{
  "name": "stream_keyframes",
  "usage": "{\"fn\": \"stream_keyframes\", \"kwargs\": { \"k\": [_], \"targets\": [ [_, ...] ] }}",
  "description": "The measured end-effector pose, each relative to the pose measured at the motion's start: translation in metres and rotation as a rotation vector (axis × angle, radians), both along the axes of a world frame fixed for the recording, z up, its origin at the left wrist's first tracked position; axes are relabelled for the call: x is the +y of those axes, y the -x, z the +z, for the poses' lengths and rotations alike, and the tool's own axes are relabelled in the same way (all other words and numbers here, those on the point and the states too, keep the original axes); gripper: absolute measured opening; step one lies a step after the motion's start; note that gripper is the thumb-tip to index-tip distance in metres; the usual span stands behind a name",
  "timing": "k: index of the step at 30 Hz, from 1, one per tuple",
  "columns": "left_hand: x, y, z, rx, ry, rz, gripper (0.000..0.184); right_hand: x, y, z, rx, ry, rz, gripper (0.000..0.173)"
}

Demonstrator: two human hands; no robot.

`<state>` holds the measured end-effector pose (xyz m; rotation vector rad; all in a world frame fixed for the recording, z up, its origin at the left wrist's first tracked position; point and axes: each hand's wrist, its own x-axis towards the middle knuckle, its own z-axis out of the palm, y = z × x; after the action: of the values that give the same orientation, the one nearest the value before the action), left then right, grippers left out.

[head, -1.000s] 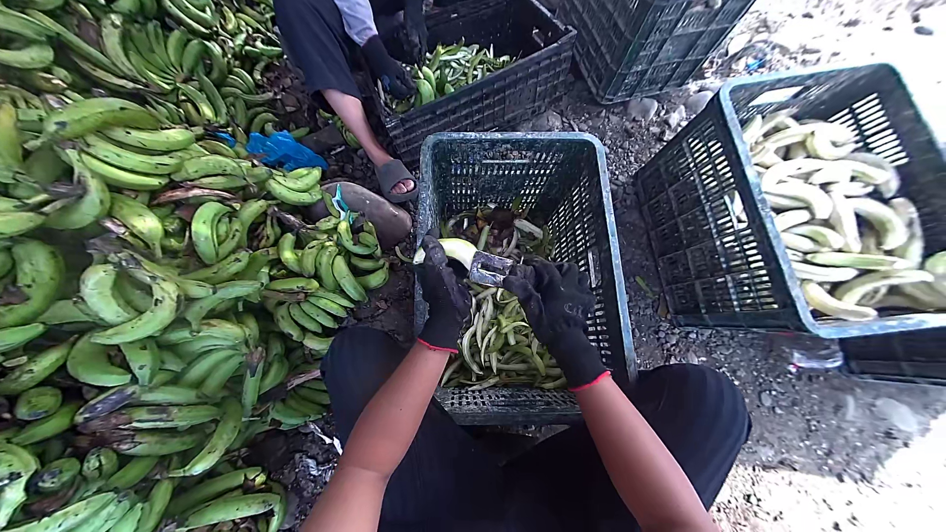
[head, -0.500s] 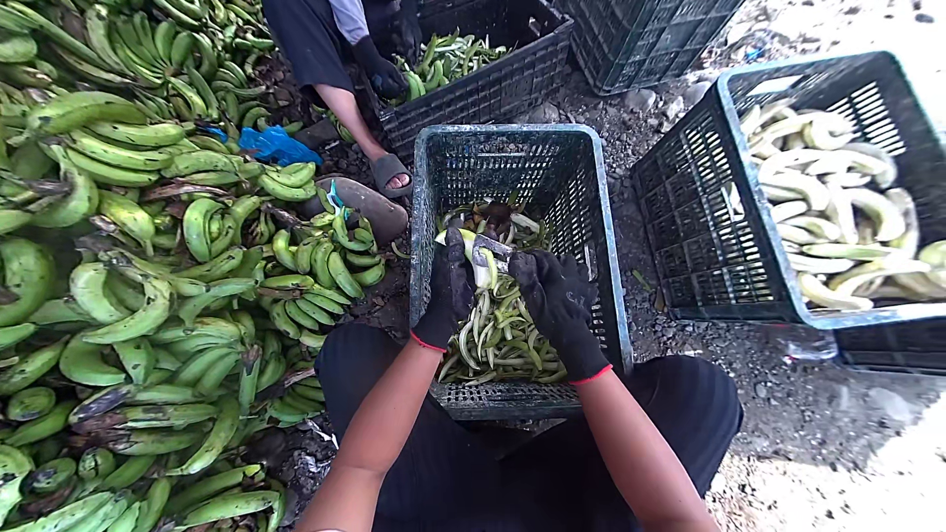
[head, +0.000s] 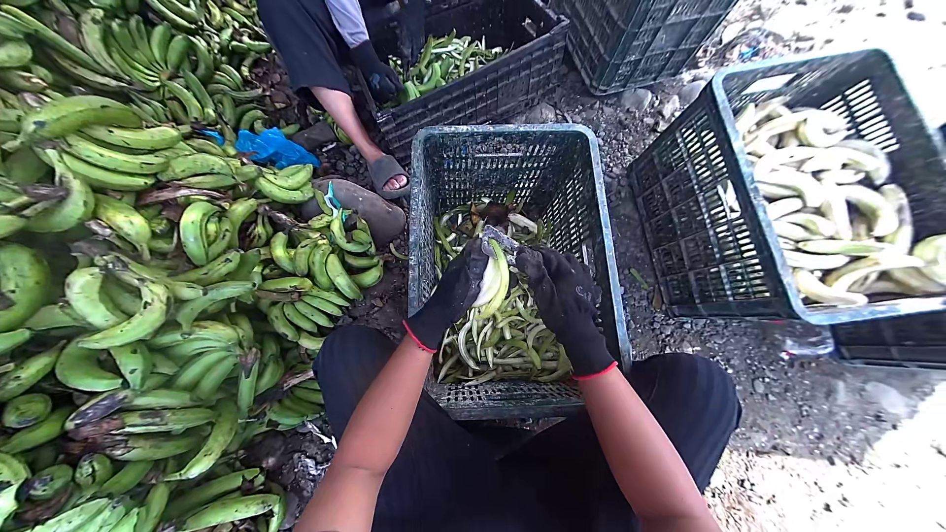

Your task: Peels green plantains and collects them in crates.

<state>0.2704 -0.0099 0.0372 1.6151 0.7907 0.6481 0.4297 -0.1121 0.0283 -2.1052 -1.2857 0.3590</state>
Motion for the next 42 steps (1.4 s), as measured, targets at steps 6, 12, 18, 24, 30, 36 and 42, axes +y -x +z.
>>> {"fn": "stream_keyframes", "kwargs": {
  "k": [6,12,18,24,30,36,42],
  "targets": [
    [-0.002,0.014,0.014,0.203,-0.162,-0.301,0.057,-0.007,-0.009,0.005,0.082,0.084,0.128,0.084],
    [-0.012,0.009,0.008,0.365,-0.165,-0.34,0.059,-0.007,-0.008,0.0,0.181,0.144,0.083,0.084],
    [0.001,-0.005,-0.002,-0.272,0.533,0.211,0.047,0.005,-0.005,-0.016,0.103,0.074,0.154,0.077],
    [0.005,0.012,-0.003,-0.636,0.904,0.144,0.045,0.009,0.007,-0.033,-0.275,-0.232,0.19,0.083],
    [0.008,0.017,-0.001,-0.713,1.055,0.169,0.044,0.014,0.007,-0.044,-0.384,-0.445,0.172,0.08],
    [0.015,0.014,0.002,-0.821,1.18,0.129,0.051,0.013,0.005,-0.043,-0.38,-0.398,0.204,0.079],
    [0.008,0.005,-0.004,-0.549,0.774,0.28,0.034,0.009,0.014,-0.017,-0.095,-0.029,0.133,0.075]
  ]
}}
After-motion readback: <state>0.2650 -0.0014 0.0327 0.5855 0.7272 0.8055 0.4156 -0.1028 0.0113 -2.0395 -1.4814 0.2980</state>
